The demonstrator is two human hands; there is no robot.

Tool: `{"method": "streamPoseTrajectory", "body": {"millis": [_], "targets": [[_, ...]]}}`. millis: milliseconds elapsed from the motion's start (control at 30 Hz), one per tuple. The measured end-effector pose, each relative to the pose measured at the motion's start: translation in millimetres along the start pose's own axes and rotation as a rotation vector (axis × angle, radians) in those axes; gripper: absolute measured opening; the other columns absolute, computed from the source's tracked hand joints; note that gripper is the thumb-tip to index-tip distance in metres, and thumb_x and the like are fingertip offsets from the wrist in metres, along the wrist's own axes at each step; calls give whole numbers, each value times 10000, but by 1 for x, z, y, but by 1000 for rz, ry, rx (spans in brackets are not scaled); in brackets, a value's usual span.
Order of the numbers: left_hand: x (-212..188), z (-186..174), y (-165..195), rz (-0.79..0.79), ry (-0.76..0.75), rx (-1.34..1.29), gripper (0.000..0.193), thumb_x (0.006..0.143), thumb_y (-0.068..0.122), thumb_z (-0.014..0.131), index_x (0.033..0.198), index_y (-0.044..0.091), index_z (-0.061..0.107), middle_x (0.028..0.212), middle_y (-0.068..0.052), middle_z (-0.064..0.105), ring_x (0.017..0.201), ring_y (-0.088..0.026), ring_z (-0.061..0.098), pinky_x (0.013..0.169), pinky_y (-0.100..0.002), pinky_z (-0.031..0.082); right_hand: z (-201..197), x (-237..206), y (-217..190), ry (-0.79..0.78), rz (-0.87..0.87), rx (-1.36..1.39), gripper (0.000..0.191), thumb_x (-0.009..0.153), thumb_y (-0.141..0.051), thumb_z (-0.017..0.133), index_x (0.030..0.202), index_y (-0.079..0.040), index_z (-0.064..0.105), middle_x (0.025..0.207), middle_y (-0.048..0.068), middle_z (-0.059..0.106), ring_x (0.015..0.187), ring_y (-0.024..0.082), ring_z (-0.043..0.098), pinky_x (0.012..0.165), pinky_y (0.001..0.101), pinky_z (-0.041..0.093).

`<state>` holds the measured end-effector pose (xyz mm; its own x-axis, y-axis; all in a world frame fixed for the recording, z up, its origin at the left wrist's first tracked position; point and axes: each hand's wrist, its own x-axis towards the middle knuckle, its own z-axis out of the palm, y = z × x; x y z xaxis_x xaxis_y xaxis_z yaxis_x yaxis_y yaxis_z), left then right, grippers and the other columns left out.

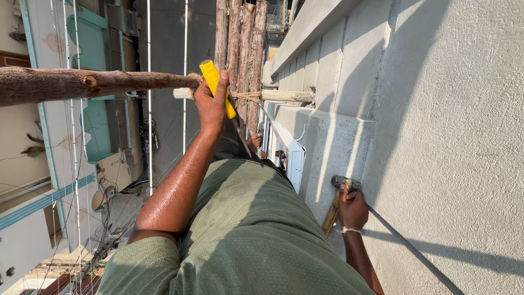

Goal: The person sits on a building ledge and uses a chisel and hammer to chip material from the edge of a white window frame. They repeatedly reposition the chisel along the frame and strike it with the hammer, then continue working on another section of the frame.

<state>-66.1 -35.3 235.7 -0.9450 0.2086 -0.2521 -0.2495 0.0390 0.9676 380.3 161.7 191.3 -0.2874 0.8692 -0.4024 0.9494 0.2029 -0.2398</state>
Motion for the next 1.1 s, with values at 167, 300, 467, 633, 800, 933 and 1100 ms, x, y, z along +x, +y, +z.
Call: {"method": "streamPoseTrajectory", "body": {"millis": [167,300,467,633,800,933,1100], "targets": [[31,13,-86,101,84,172,550,1056,572,609,1131,29,658,959,-46,698,848,-107,664,755,-264,560,11,-4,5,-83,-48,-46,671,808,-631,785,1003,-22,583,845,168,712,753,353,726,711,445,577],[42,54,-174,-266,77,188,563,943,494,653,1268,55,517,992,-46,682,828,-158,713,577,-322,659,29,4,2,-8,-194,-118,675,849,-596,769,1105,-5,567,960,197,688,810,409,697,715,500,565],[40,96,-279,-584,-88,229,481,855,258,851,1134,14,545,931,-86,706,737,-199,734,543,-316,618,60,17,16,94,-262,-245,644,890,-605,726,1038,-5,546,905,200,634,783,415,681,698,506,560],[15,110,-343,-570,-43,-20,423,801,74,887,1118,-4,618,867,-77,704,662,-158,661,542,-275,517,78,24,32,121,-312,-198,627,982,-571,675,1122,28,551,961,208,633,833,419,669,728,504,546],[12,112,-376,-660,126,-78,274,799,5,880,1020,-10,720,854,-65,729,683,-128,686,584,-259,562,82,31,31,91,-303,-173,593,1006,-542,634,1077,38,534,896,204,621,786,407,682,701,488,554],[24,103,-380,-796,148,-122,260,798,6,861,1011,7,713,880,-50,725,722,-130,711,615,-275,623,79,34,23,66,-419,-217,626,1071,-500,571,1292,85,543,1051,253,625,910,430,693,767,482,564],[33,80,-372,-874,-41,-219,376,812,27,810,1168,104,715,921,-23,668,805,-117,700,687,-267,646,62,35,0,-123,-295,-42,496,1132,-394,594,1310,59,497,1089,213,649,929,382,689,795,483,558]]}}
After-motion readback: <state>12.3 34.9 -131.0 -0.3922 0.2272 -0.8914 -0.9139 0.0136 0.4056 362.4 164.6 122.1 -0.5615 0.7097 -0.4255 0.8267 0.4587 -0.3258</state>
